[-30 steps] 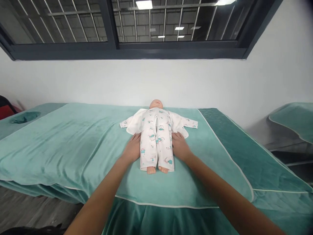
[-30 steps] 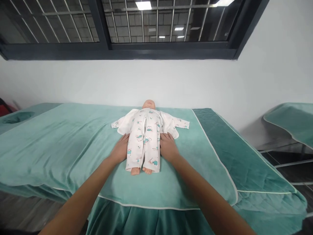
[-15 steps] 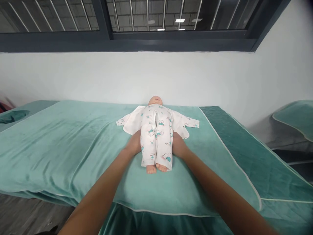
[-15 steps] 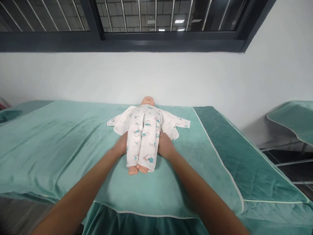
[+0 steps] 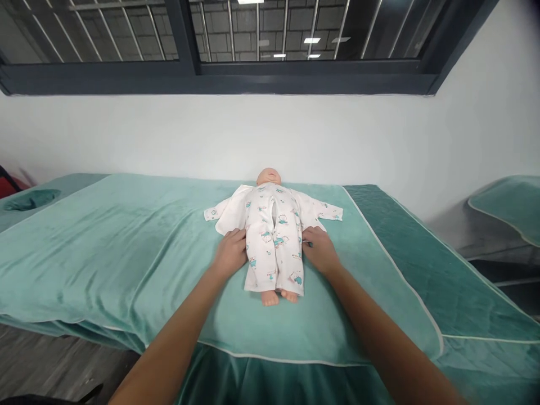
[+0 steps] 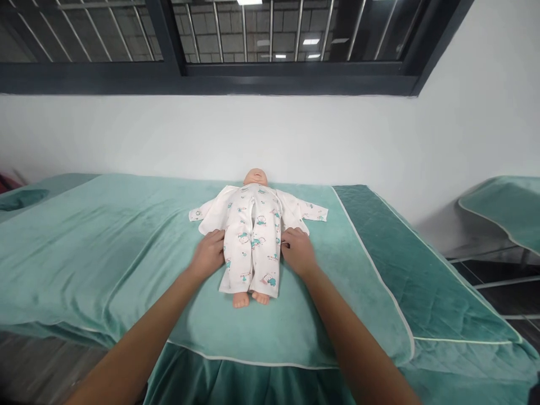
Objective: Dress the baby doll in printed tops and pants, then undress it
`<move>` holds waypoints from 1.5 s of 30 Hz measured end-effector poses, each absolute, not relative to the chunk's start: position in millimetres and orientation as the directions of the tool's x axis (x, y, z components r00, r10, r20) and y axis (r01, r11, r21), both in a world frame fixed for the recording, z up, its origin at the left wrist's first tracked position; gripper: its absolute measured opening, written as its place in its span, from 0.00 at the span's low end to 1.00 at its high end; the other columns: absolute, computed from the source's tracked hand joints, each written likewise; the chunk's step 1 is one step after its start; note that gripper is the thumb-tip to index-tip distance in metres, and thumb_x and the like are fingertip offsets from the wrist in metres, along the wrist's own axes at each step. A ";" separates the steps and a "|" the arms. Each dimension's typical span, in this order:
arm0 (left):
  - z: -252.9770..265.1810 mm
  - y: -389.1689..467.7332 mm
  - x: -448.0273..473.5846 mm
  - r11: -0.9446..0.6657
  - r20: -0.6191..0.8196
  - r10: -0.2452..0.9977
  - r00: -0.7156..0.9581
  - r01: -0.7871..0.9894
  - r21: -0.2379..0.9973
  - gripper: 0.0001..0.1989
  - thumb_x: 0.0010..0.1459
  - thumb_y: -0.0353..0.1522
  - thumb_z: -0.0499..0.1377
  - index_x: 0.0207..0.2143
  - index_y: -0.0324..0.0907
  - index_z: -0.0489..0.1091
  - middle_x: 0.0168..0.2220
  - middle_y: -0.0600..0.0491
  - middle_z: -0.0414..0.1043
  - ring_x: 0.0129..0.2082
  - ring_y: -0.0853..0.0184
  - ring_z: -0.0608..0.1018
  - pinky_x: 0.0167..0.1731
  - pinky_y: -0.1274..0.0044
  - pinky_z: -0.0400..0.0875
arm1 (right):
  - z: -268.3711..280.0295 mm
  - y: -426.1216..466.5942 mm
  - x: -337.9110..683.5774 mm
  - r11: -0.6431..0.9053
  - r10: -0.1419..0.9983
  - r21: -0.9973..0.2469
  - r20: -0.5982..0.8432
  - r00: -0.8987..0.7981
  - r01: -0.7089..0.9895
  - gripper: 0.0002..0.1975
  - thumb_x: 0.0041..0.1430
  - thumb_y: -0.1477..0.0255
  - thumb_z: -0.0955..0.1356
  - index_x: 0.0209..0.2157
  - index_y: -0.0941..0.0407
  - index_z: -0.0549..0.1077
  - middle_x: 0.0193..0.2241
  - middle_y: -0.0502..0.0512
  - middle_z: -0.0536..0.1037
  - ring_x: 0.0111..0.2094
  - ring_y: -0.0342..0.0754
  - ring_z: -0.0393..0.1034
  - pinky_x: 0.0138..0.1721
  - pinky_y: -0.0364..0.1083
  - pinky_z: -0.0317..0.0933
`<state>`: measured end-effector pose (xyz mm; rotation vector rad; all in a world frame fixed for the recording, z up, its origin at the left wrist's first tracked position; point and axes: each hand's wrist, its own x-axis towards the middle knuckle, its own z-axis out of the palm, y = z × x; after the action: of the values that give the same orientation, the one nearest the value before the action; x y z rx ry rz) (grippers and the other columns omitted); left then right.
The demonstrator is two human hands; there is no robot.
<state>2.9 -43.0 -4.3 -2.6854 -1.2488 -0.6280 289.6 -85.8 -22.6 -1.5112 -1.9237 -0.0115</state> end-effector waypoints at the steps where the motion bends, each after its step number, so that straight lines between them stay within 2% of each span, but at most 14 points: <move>1: -5.8 -46.7 0.7 -0.660 0.418 0.699 0.580 0.748 0.067 0.13 0.57 0.23 0.51 0.29 0.44 0.73 0.35 0.48 0.73 0.40 0.60 0.71 0.39 0.68 0.65 | -22.4 -90.0 292.4 0.321 0.854 -0.385 0.513 -0.088 0.865 0.10 0.51 0.82 0.62 0.26 0.55 0.72 0.32 0.54 0.76 0.38 0.52 0.65 0.42 0.49 0.55; 6: -3.0 -58.3 -3.5 -0.649 0.431 0.735 0.523 0.727 0.224 0.13 0.61 0.27 0.50 0.27 0.44 0.72 0.32 0.50 0.73 0.39 0.62 0.72 0.40 0.69 0.65 | -20.7 -107.6 294.7 0.322 0.855 -0.400 0.513 -0.081 0.858 0.13 0.50 0.83 0.61 0.27 0.55 0.73 0.31 0.53 0.77 0.38 0.51 0.67 0.44 0.50 0.54; 11: -3.5 -49.3 -6.3 -0.525 0.427 0.832 0.354 0.750 0.401 0.14 0.64 0.33 0.48 0.36 0.45 0.74 0.36 0.52 0.78 0.40 0.62 0.74 0.44 0.69 0.66 | -20.4 -103.8 305.0 0.315 0.879 -0.627 0.476 0.030 0.712 0.12 0.49 0.79 0.59 0.27 0.54 0.72 0.29 0.52 0.75 0.33 0.49 0.69 0.40 0.48 0.60; 16: -13.1 -19.8 -15.2 -0.234 0.439 0.898 -0.035 0.807 0.542 0.16 0.62 0.33 0.50 0.45 0.42 0.74 0.42 0.48 0.77 0.46 0.58 0.74 0.49 0.67 0.67 | -25.7 -79.1 350.7 -0.060 0.823 -0.643 0.402 0.402 0.764 0.13 0.54 0.69 0.63 0.39 0.57 0.73 0.40 0.61 0.76 0.38 0.52 0.70 0.44 0.50 0.62; 20: -13.8 1.0 -17.8 -0.049 0.407 0.894 -0.185 0.864 0.501 0.17 0.60 0.34 0.52 0.49 0.42 0.72 0.50 0.44 0.73 0.53 0.51 0.71 0.51 0.61 0.65 | -25.5 -60.0 366.1 -0.290 0.845 -0.532 0.249 0.474 0.796 0.20 0.57 0.55 0.65 0.40 0.57 0.73 0.40 0.64 0.77 0.39 0.57 0.70 0.39 0.51 0.59; 22: -12.3 8.9 -17.3 0.000 0.379 0.902 -0.206 0.878 0.478 0.18 0.61 0.36 0.51 0.51 0.43 0.71 0.54 0.42 0.71 0.55 0.48 0.69 0.52 0.58 0.65 | -20.7 -51.2 362.8 -0.352 0.865 -0.484 0.160 0.476 0.801 0.19 0.56 0.54 0.67 0.39 0.55 0.72 0.37 0.62 0.77 0.38 0.57 0.70 0.36 0.50 0.57; 27: -9.4 24.4 -16.8 0.043 0.362 0.907 -0.214 0.904 0.425 0.18 0.62 0.39 0.51 0.50 0.43 0.72 0.53 0.41 0.70 0.54 0.48 0.69 0.51 0.56 0.64 | -4.9 -30.5 356.0 -0.208 0.953 -0.619 0.046 0.299 0.758 0.08 0.49 0.65 0.68 0.24 0.54 0.69 0.26 0.56 0.75 0.32 0.53 0.68 0.34 0.48 0.56; 29: -9.2 28.3 -16.7 0.048 0.358 0.911 -0.206 0.913 0.404 0.17 0.63 0.39 0.51 0.47 0.43 0.73 0.51 0.41 0.71 0.53 0.47 0.69 0.50 0.57 0.64 | 0.4 -25.8 354.8 -0.131 0.965 -0.738 0.059 0.256 0.662 0.08 0.49 0.65 0.67 0.25 0.54 0.70 0.27 0.55 0.76 0.32 0.52 0.69 0.33 0.47 0.58; 33: -8.7 31.4 -15.0 0.060 0.374 0.902 -0.214 0.922 0.383 0.14 0.64 0.37 0.49 0.41 0.43 0.73 0.47 0.42 0.74 0.51 0.49 0.71 0.47 0.60 0.65 | 24.9 -25.8 338.7 0.071 0.947 -0.981 0.124 0.297 0.182 0.13 0.52 0.58 0.67 0.34 0.53 0.67 0.34 0.55 0.77 0.31 0.50 0.71 0.29 0.46 0.61; 36: -7.6 31.3 -14.1 0.067 0.366 0.899 -0.242 0.901 0.429 0.13 0.65 0.36 0.48 0.39 0.43 0.71 0.43 0.45 0.76 0.48 0.53 0.73 0.45 0.64 0.65 | 63.2 -33.9 316.4 0.249 0.960 -0.964 0.234 0.152 -0.093 0.11 0.55 0.60 0.69 0.33 0.51 0.66 0.42 0.53 0.78 0.39 0.52 0.73 0.35 0.48 0.66; 38: -6.7 31.6 -14.3 0.069 0.341 0.902 -0.266 0.867 0.493 0.12 0.65 0.37 0.48 0.39 0.44 0.69 0.40 0.47 0.77 0.44 0.55 0.76 0.42 0.68 0.65 | 89.9 -40.0 305.0 0.237 0.957 -0.971 0.239 -0.165 -0.033 0.10 0.56 0.64 0.72 0.31 0.52 0.68 0.51 0.54 0.76 0.52 0.55 0.70 0.47 0.51 0.66; 40: -5.9 32.3 -14.7 0.071 0.310 0.905 -0.291 0.823 0.564 0.12 0.66 0.39 0.48 0.41 0.45 0.68 0.40 0.48 0.77 0.40 0.57 0.77 0.38 0.71 0.64 | 108.2 -41.3 300.4 0.185 0.898 -0.977 0.125 -0.421 0.106 0.08 0.57 0.64 0.73 0.33 0.52 0.72 0.54 0.55 0.74 0.56 0.57 0.67 0.53 0.54 0.64; 42: -5.0 33.3 -14.7 0.064 0.284 0.909 -0.305 0.776 0.627 0.12 0.66 0.40 0.48 0.41 0.45 0.68 0.40 0.49 0.78 0.39 0.58 0.77 0.35 0.73 0.63 | 114.7 -34.0 300.9 0.166 0.902 -0.975 0.089 -0.423 0.147 0.09 0.58 0.62 0.72 0.33 0.53 0.74 0.55 0.56 0.74 0.55 0.57 0.69 0.52 0.54 0.65; 45: -3.5 34.4 -13.8 0.033 0.262 0.916 -0.304 0.707 0.706 0.11 0.65 0.40 0.49 0.41 0.46 0.67 0.38 0.50 0.77 0.38 0.59 0.77 0.33 0.74 0.62 | 107.9 -7.1 301.3 0.170 0.979 -0.978 0.154 -0.130 0.124 0.11 0.58 0.60 0.71 0.32 0.54 0.73 0.49 0.57 0.77 0.47 0.53 0.72 0.46 0.50 0.65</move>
<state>-13.8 34.4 -3.5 -1.9774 -2.4286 -1.3466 301.3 -7.1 107.9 -1.1234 -1.4698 1.1055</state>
